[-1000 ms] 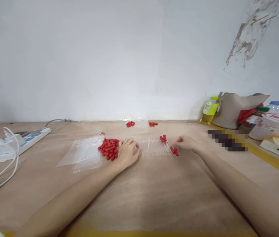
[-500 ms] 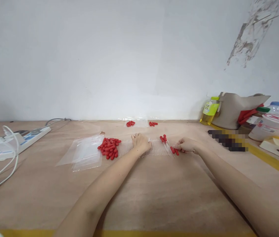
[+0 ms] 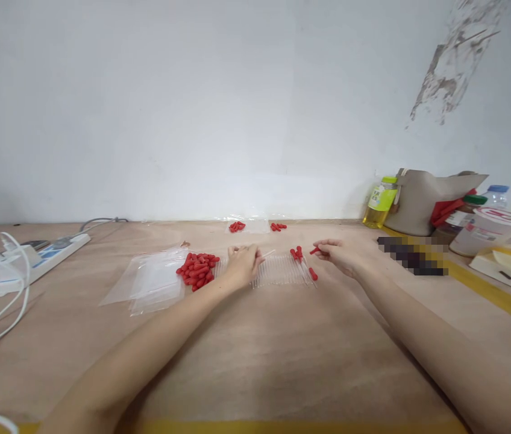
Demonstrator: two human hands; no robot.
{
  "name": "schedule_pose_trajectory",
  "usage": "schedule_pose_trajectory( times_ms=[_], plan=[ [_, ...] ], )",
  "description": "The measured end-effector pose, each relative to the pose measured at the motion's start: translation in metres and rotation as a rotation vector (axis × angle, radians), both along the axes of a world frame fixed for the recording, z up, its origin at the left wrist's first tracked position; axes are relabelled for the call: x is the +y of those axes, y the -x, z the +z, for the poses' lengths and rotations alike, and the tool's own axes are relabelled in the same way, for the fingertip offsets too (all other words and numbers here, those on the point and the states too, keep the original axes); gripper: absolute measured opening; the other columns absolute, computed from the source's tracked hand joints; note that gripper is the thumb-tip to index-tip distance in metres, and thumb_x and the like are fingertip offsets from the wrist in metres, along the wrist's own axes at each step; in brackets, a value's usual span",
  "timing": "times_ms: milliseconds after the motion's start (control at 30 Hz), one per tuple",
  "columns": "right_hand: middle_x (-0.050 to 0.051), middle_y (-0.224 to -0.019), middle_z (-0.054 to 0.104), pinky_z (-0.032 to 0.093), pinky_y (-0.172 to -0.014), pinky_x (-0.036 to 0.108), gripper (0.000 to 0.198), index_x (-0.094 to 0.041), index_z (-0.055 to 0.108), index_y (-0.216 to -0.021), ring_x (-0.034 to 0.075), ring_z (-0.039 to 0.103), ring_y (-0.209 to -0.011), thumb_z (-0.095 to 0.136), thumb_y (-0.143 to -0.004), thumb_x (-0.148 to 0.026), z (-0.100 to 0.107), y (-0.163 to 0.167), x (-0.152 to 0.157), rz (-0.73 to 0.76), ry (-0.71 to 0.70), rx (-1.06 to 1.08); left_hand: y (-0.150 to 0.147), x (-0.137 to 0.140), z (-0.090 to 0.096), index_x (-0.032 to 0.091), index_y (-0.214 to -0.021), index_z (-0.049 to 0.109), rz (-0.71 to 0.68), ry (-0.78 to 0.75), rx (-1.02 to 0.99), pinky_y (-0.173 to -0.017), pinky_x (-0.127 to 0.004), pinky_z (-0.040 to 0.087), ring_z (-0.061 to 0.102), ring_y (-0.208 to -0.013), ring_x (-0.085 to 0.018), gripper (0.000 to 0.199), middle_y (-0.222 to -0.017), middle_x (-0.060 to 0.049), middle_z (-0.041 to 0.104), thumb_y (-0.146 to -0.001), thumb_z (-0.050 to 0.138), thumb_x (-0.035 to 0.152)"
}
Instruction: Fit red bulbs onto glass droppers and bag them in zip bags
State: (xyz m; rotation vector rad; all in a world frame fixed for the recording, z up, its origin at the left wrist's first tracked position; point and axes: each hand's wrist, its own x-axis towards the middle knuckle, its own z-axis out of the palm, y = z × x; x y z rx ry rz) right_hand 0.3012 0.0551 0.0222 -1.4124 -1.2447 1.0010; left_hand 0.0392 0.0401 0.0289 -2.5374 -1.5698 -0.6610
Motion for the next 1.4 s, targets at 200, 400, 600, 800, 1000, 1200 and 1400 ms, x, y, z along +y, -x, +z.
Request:
schedule_pose_trajectory(
  times_ms=[200, 400, 600, 800, 1000, 1200, 1400],
  plan=[
    [0.002, -0.071, 0.059, 0.051, -0.064, 0.028, 0.023, -0.017, 0.050, -0.075, 0.013, 0.061, -0.062, 0.065, -0.067, -0.032, -0.005, 0.051, -0.017, 0.115, -0.274, 0.093, 0.062, -0.024, -0.020, 0.021, -0.100, 0.053, -0.268, -0.182, -0.055, -0.089, -0.038, 0.021, 0.058, -0.076, -0.014, 0.017, -0.090, -0.002, 0.066, -0.089, 0.041, 0.024],
    [0.005, -0.088, 0.058, 0.046, -0.074, 0.032, 0.014, -0.019, 0.062, -0.087, 0.015, 0.056, -0.080, 0.054, -0.078, -0.026, -0.020, 0.098, -0.044, 0.324, -0.684, -0.434, 0.065, -0.036, -0.032, 0.021, -0.096, 0.058, -0.319, -0.219, -0.003, -0.089, -0.038, 0.022, 0.057, -0.080, -0.015, 0.019, -0.088, -0.002, 0.066, -0.090, 0.040, 0.022],
    [0.004, -0.080, 0.060, 0.040, -0.074, 0.034, 0.014, -0.022, 0.064, -0.088, 0.017, 0.053, -0.079, 0.054, -0.080, -0.027, -0.036, 0.108, -0.057, 0.244, -0.807, -0.686, 0.067, -0.036, -0.034, 0.021, -0.097, 0.059, -0.334, -0.236, -0.053, -0.090, -0.038, 0.022, 0.058, -0.079, -0.014, 0.020, -0.091, -0.002, 0.067, -0.090, 0.041, 0.023],
    [0.003, -0.082, 0.061, 0.036, -0.074, 0.032, 0.015, -0.023, 0.064, -0.090, 0.015, 0.054, -0.079, 0.052, -0.082, -0.027, -0.039, 0.108, -0.058, 0.263, -0.848, -0.733, 0.066, -0.037, -0.032, 0.021, -0.098, 0.059, -0.356, -0.251, -0.043, -0.088, -0.037, 0.024, 0.059, -0.081, -0.014, 0.019, -0.092, -0.002, 0.067, -0.089, 0.042, 0.023],
    [0.003, -0.082, 0.062, 0.036, -0.076, 0.034, 0.013, -0.021, 0.062, -0.089, 0.014, 0.055, -0.075, 0.051, -0.082, -0.022, -0.037, 0.109, -0.059, 0.319, -0.885, -0.671, 0.065, -0.038, -0.033, 0.021, -0.098, 0.058, -0.419, -0.291, -0.042, -0.084, -0.036, 0.026, 0.059, -0.079, -0.014, 0.018, -0.088, -0.001, 0.067, -0.088, 0.044, 0.019],
    [0.004, -0.080, 0.062, 0.041, -0.072, 0.030, 0.012, -0.019, 0.060, -0.085, 0.014, 0.056, -0.075, 0.048, -0.082, -0.017, -0.036, 0.108, -0.057, 0.412, -0.942, -0.593, 0.062, -0.037, -0.036, 0.018, -0.093, 0.058, -0.465, -0.296, -0.056, -0.075, -0.033, 0.030, 0.059, -0.075, -0.015, 0.020, -0.084, -0.003, 0.067, -0.087, 0.041, 0.012],
    [0.004, -0.076, 0.061, 0.042, -0.071, 0.030, 0.009, -0.018, 0.059, -0.083, 0.014, 0.055, -0.073, 0.050, -0.082, -0.019, -0.037, 0.107, -0.057, 0.431, -0.979, -0.595, 0.060, -0.036, -0.035, 0.017, -0.090, 0.057, -0.491, -0.299, -0.038, -0.071, -0.031, 0.030, 0.058, -0.069, -0.013, 0.019, -0.077, -0.001, 0.065, -0.086, 0.040, 0.011]
  ],
)
